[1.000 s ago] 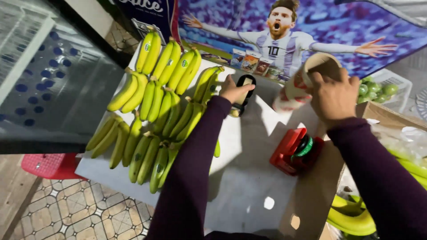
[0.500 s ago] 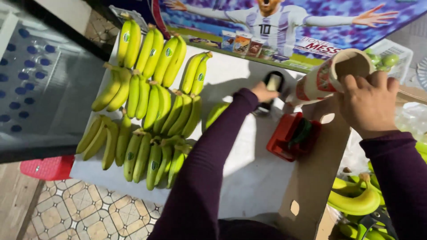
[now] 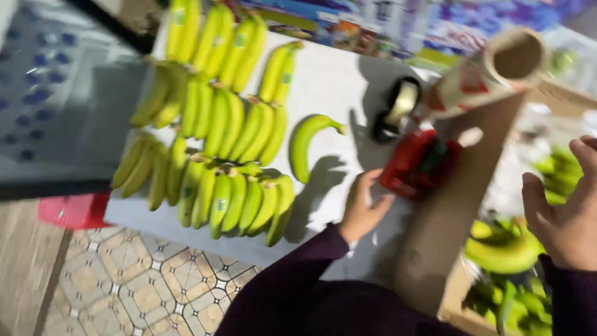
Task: Cutting bananas from bunches using shears and arranging them on a table.
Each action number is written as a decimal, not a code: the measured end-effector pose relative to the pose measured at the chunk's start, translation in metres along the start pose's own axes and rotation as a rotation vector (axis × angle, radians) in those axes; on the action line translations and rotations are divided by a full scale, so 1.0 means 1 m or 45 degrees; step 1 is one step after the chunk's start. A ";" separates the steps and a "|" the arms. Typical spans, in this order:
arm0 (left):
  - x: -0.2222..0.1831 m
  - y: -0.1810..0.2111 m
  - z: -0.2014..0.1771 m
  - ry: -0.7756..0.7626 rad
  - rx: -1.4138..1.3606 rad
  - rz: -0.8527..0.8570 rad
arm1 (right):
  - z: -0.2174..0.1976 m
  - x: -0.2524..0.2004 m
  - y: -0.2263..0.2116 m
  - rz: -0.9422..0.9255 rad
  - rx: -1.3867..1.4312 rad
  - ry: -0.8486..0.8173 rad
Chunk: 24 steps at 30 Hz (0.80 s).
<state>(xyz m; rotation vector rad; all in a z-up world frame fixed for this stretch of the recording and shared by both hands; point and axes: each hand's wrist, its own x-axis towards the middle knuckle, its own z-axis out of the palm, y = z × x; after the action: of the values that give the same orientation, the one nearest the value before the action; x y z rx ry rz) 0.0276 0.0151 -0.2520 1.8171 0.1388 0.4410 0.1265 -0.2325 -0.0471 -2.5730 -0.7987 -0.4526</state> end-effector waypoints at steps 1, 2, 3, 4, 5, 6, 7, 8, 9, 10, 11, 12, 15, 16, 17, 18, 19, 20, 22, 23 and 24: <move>-0.023 -0.017 -0.009 -0.034 -0.087 -0.066 | -0.008 -0.017 0.006 0.064 0.036 0.002; -0.046 -0.033 -0.016 -0.085 -0.179 -0.135 | -0.022 -0.040 0.012 0.141 0.061 0.010; -0.058 -0.035 -0.032 -0.155 -0.210 -0.135 | -0.032 -0.066 0.038 0.203 0.017 0.017; -0.066 -0.038 -0.051 -0.172 -0.108 -0.249 | -0.040 -0.093 0.061 0.290 -0.097 -0.096; -0.072 -0.042 -0.071 -0.190 0.000 -0.358 | -0.049 -0.121 0.083 0.381 -0.205 -0.212; -0.070 -0.027 -0.082 -0.233 -0.001 -0.340 | -0.051 -0.138 0.093 0.422 -0.218 -0.192; -0.066 -0.012 -0.094 -0.191 0.050 -0.344 | -0.053 -0.155 0.103 0.466 -0.234 -0.327; -0.065 0.004 -0.105 -0.143 0.104 -0.354 | -0.056 -0.173 0.112 0.507 -0.242 -0.470; -0.061 0.025 -0.103 -0.183 0.105 -0.342 | -0.054 -0.194 0.123 0.546 -0.246 -0.458; -0.056 0.046 -0.100 -0.134 0.136 -0.290 | -0.050 -0.211 0.137 0.592 -0.333 -0.541; -0.051 0.067 -0.097 -0.084 0.165 -0.238 | -0.047 -0.228 0.150 0.640 -0.418 -0.624; -0.050 0.080 -0.083 -0.100 0.166 -0.226 | -0.046 -0.242 0.160 0.657 -0.417 -0.614; -0.048 0.127 -0.034 -0.215 0.098 0.046 | -0.044 -0.257 0.173 0.990 -0.331 -0.646; -0.048 0.149 -0.013 -0.365 0.037 0.080 | -0.046 -0.250 0.164 1.180 -0.307 -0.916; -0.048 0.170 0.008 -0.517 -0.023 0.112 | -0.049 -0.244 0.155 1.366 -0.279 -1.187; -0.049 0.178 0.035 -0.517 -0.010 0.120 | -0.039 -0.252 0.140 1.362 -0.266 -1.180; -0.051 0.184 0.062 -0.721 -0.026 0.120 | -0.030 -0.261 0.123 1.192 -0.574 -1.105; -0.052 0.190 0.089 -0.927 -0.044 0.117 | -0.021 -0.270 0.107 1.017 -0.875 -1.016; -0.054 0.145 0.163 -1.098 0.269 -0.055 | -0.003 -0.276 0.068 0.925 -0.935 -1.025; -0.055 0.122 0.200 -1.249 0.578 -0.237 | 0.005 -0.278 0.047 0.832 -0.999 -1.035; -0.050 0.128 0.213 -1.251 0.587 -0.234 | 0.017 -0.289 0.050 0.836 -0.992 -1.031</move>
<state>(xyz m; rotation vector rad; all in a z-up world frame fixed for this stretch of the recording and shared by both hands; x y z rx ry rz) 0.0427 -0.2303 -0.1909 2.2461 -0.2958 -0.6845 -0.0670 -0.3963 -0.1958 -3.5451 0.1339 0.6557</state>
